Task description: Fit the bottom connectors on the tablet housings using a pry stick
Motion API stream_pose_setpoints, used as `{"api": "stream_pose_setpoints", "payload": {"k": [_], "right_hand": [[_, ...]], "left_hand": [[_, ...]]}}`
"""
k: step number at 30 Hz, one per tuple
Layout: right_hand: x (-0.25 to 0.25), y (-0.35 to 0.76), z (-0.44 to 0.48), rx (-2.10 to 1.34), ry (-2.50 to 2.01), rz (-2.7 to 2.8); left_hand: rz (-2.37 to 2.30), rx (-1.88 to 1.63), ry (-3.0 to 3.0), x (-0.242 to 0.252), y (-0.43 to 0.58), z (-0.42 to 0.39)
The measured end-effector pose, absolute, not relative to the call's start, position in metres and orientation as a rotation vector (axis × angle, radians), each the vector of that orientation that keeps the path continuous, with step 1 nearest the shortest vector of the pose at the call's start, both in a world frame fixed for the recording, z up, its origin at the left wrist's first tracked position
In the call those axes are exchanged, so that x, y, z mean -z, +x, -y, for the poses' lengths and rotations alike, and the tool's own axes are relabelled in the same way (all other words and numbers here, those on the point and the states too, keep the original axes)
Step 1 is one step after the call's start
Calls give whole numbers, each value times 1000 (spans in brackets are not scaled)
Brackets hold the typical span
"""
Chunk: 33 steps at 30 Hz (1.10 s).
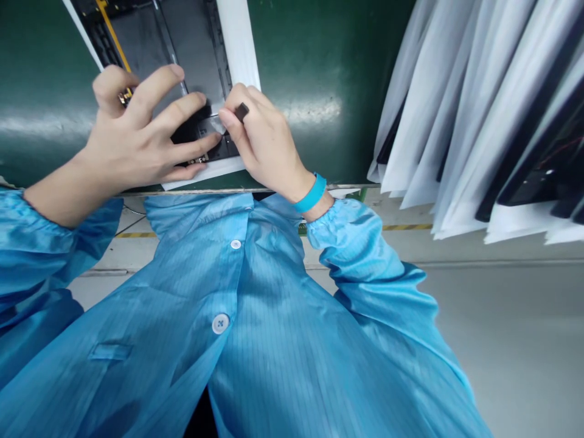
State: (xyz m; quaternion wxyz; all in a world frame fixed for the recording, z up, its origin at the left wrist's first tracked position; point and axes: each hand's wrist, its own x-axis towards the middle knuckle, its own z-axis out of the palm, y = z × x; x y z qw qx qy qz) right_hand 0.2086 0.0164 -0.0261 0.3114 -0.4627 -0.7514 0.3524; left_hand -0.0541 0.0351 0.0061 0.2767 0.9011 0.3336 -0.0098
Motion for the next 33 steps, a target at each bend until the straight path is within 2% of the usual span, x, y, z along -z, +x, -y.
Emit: {"api": "stream_pose_setpoints", "payload": {"k": [17,23,26,29,31,33], "right_hand": [[29,208,-19,-938,-1209,1983],[30,208,-21,-928,-1179,2107],[32,210,-19,-938,-1195,2049],[27,215,-13,-990,-1226,1809],[21,218,-11,-1024,-1296,1523],[15,219,-11,-1067,-1355,1215]], "left_hand": [[-622,94,2498,-28,-43,-72],[-520,139,2567,-16,-48,-80],[-719,-5,2359,-5,-54,-67],[-1105,-354,2038,-10,-60,-34],[-1388,-672,1629,-21,-64,-7],[-1512,-922,964,-30,-65,14]]}}
